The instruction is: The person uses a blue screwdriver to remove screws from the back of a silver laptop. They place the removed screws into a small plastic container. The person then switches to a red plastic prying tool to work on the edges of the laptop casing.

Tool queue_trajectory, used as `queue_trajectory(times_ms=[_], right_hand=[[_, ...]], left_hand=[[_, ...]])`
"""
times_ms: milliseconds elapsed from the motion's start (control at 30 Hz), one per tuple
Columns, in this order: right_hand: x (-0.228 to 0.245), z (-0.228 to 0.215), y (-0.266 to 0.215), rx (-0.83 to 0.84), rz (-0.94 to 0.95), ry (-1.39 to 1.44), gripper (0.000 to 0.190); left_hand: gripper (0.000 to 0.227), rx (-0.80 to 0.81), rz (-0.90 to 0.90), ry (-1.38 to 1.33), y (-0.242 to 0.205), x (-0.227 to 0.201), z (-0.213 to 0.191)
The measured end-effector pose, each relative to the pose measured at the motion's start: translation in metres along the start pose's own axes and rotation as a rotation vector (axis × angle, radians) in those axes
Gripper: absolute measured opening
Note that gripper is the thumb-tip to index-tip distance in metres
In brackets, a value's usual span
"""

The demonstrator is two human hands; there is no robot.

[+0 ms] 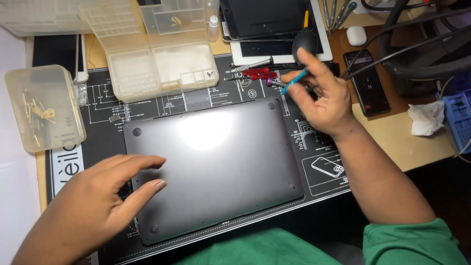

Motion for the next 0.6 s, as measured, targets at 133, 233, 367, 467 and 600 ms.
queue_trajectory(times_ms=[133,233,367,467,600], right_hand=[[-0.009,0.001,0.000,-0.103,-0.020,0.018,0.045],[-0.006,-0.005,0.000,-0.101,0.040,0.078,0.044],[0.000,-0.005,0.001,-0.004,0.028,0.080,0.049],[-0.004,0.001,-0.001,-0.012,0.003,0.101,0.055],[-0.009,0.005,-0.002,-0.119,0.047,0.072,0.043]], left_hand=[[0.043,-0.052,-0.134,0.029,-0.010,0.029,0.013],[0.036,-0.253,0.255,-0.058,-0.014,0.042,0.019],[0.043,-0.306,0.339,-0.079,-0.016,0.050,0.021],[0.042,-0.307,0.277,-0.136,-0.012,0.053,0.021],[0.047,-0.295,0.084,-0.164,-0.012,0.048,0.020]])
Point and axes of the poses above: each hand's wrist, its own y-axis towards the middle knuckle, its own z-axis out of the palm, x = y × z, the point moved 2 cm from there along y, towards the middle knuckle, and after that the axes turned 11 degrees about -y, right-handed, at the moved point
